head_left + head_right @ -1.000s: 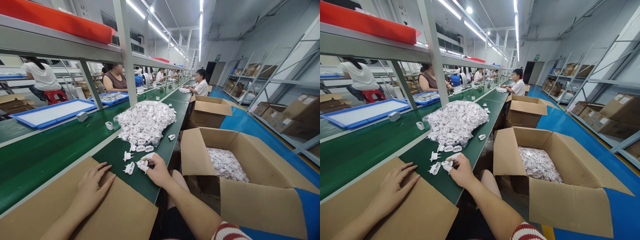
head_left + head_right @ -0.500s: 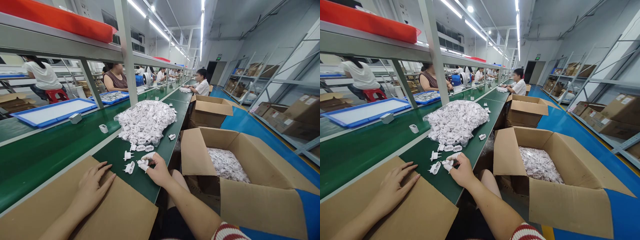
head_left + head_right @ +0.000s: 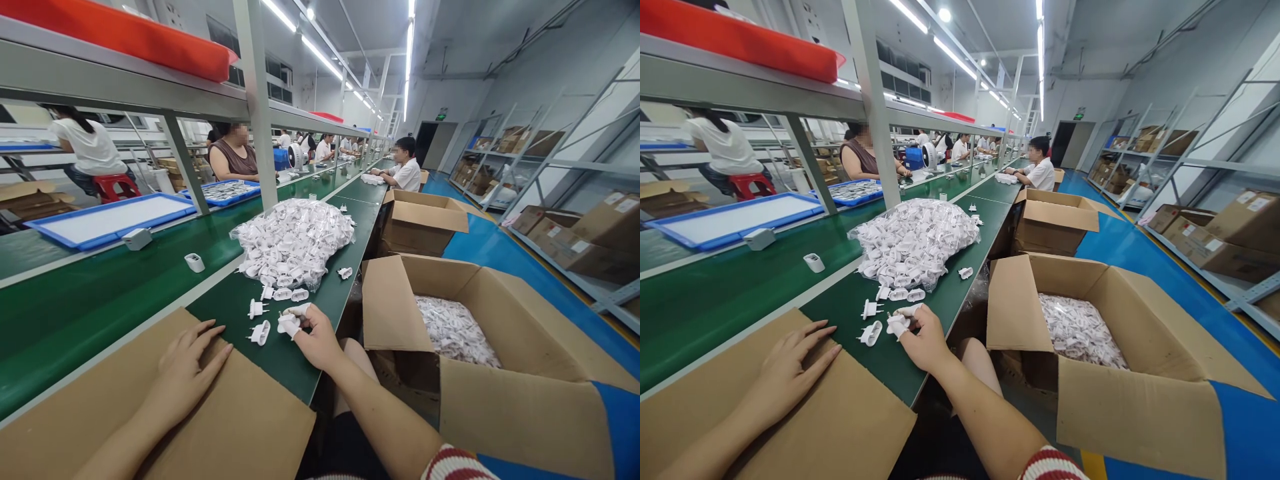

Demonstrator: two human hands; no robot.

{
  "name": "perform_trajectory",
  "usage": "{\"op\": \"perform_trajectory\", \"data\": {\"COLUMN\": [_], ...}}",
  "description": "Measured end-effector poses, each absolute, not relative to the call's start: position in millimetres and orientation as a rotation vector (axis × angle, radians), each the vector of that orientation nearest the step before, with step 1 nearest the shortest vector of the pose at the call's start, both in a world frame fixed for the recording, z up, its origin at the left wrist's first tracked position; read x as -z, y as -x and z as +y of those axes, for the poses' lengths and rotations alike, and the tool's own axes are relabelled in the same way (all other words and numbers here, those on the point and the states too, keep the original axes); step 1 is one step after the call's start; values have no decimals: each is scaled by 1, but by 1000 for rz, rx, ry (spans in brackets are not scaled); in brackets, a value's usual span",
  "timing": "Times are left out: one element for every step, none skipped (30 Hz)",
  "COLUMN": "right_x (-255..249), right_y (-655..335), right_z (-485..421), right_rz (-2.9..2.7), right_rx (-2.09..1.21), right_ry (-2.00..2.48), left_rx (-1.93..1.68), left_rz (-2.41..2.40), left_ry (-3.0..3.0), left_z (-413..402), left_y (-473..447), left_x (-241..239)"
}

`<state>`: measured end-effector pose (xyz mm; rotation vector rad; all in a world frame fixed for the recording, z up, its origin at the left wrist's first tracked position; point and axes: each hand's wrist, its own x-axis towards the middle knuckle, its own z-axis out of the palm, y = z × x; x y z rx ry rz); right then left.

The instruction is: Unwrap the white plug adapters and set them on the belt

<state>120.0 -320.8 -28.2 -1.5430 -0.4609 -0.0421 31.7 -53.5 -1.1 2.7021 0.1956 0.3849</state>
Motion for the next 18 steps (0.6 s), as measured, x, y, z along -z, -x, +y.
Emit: {"op": "perform_trajectory", "data": {"right_x": [28, 29, 29, 30, 31, 32, 33, 34, 35, 36, 36, 36, 36, 36, 35, 34, 33, 32], "right_y": [-120, -120, -120, -120, -119, -118, -117, -116, -115, -114, -113, -112, -111, -111, -110, -110, -111, -113], "right_z": [-320, -320, -319, -319, -319, -320, -321, -321, -322, -323, -324, -324, -324, -324, -324, -323, -323, -322], "right_rz": [-450, -437, -422, -408, -394, -379, -366, -358, -355, -356, -356, -357, -359, -363, -370, -384, -406, -433], "right_rx": [30, 14, -7, -32, -58, -81, -99, -109, -114, -120, -128, -140, -150, -160, -167, -170, -167, -152], "right_ry": [1534, 1521, 1500, 1474, 1448, 1425, 1409, 1400, 1395, 1389, 1381, 1372, 1364, 1357, 1354, 1355, 1358, 1369], "left_rx": [-373, -358, -347, -339, -337, -340, -341, -336, -326, -319, -319, -329, -355, -391, -429, -463, -488, -494], "left_rz": [201, 205, 205, 203, 202, 205, 213, 226, 242, 261, 283, 315, 361, 411, 459, 497, 517, 516], "left_ry": [-2709, -2717, -2722, -2726, -2728, -2727, -2724, -2719, -2708, -2686, -2653, -2621, -2598, -2589, -2595, -2613, -2641, -2669], "left_z": [-53, -53, -54, -55, -57, -61, -64, -67, -70, -71, -71, -69, -66, -63, -59, -56, -54, -54], "left_y": [-32, -32, -32, -31, -30, -29, -27, -25, -24, -23, -23, -24, -26, -30, -35, -41, -49, -58], "left_x": [1, 1, 1, 1, 1, 2, 2, 2, 2, 2, -1, -4, -11, -19, -30, -43, -58, -73]}}
